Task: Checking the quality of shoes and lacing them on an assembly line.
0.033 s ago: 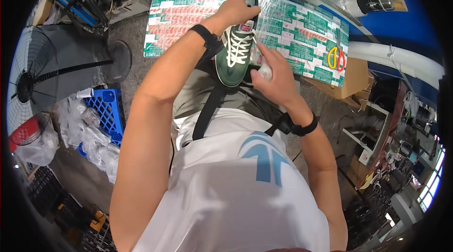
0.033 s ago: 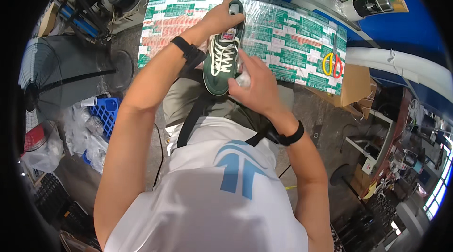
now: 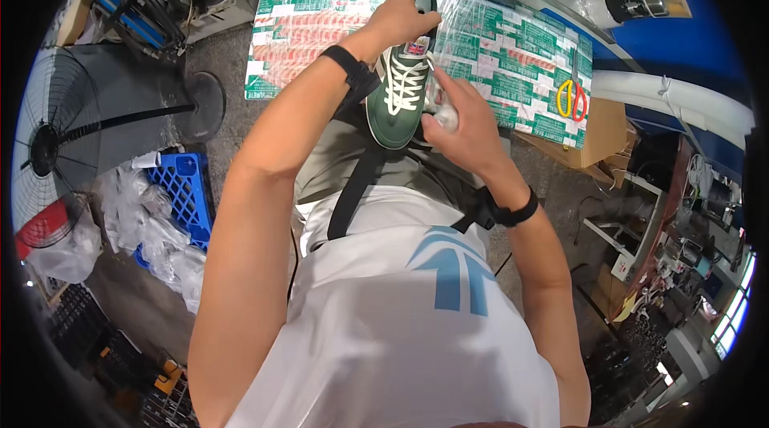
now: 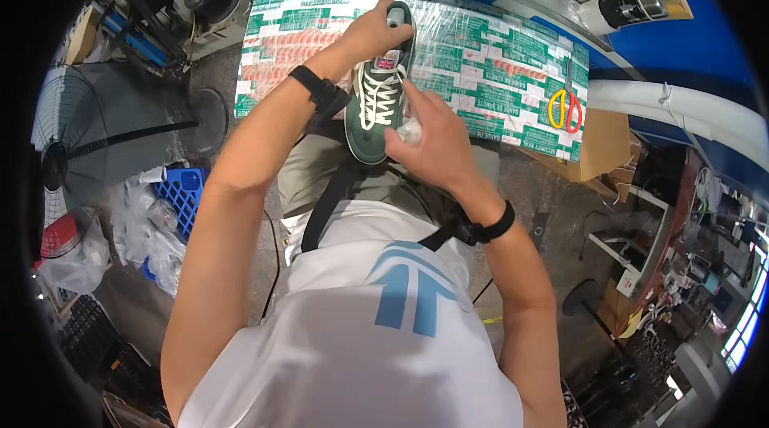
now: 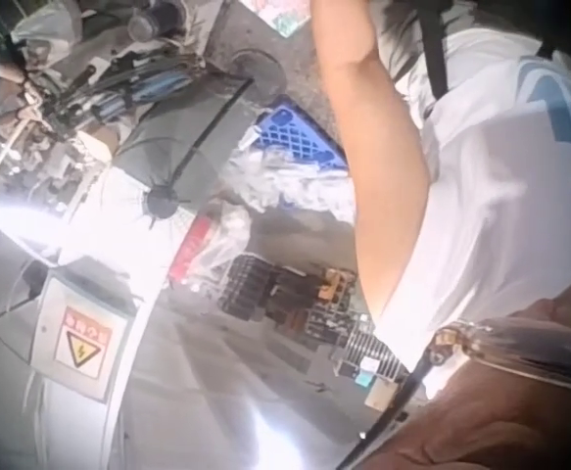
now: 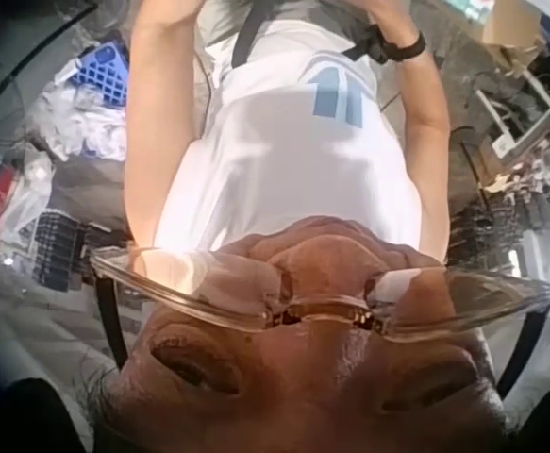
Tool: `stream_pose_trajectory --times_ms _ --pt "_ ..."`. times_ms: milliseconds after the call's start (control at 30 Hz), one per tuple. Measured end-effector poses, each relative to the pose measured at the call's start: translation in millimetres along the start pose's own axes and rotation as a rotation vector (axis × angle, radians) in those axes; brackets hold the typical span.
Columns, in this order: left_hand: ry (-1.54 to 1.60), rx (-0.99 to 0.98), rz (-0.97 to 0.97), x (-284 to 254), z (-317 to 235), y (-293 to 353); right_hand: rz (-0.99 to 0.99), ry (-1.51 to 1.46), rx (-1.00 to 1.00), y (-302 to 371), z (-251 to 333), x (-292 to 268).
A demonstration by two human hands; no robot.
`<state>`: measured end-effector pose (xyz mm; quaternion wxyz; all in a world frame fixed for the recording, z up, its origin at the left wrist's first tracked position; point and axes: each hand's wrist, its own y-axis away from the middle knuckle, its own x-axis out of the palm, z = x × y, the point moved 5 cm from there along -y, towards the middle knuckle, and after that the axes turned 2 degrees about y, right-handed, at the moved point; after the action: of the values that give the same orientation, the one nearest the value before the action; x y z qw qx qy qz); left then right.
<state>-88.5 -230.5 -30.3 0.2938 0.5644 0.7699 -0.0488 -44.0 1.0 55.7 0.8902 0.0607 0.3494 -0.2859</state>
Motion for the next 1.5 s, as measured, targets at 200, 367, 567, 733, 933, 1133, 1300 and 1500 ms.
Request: stream_pose_trajectory --times_ms 200,367,567,733,933,1133,1300,1500 --pt "-0.171 -0.020 -0.101 -2 4 0 -0.060 0.177 -0.150 -9 -3 12" --pt "-0.234 0.022 -0.134 2 8 -8 -0.068 0.208 -0.144 -17 -3 6" --pt "-0.211 0.035 -0.057 -5 11 -13 0.244 0.213 0.020 -14 24 -24" --pt "-0.014 0.100 0.021 -13 19 -17 0.365 0.258 0.067 14 44 -47" --pt "-0.018 0.088 0.018 -16 25 -14 0.397 0.086 0.181 62 24 -62" --pt "-0.234 0.086 -0.134 -2 14 -15 0.158 -0.105 0.158 76 0 -33" --pt "-0.161 0.048 -0.093 0 15 -15 0.018 -0.124 0.082 25 -17 2" --pt "-0.184 0.045 -0.102 -1 15 -16 0.014 0.094 0.045 14 -21 13"
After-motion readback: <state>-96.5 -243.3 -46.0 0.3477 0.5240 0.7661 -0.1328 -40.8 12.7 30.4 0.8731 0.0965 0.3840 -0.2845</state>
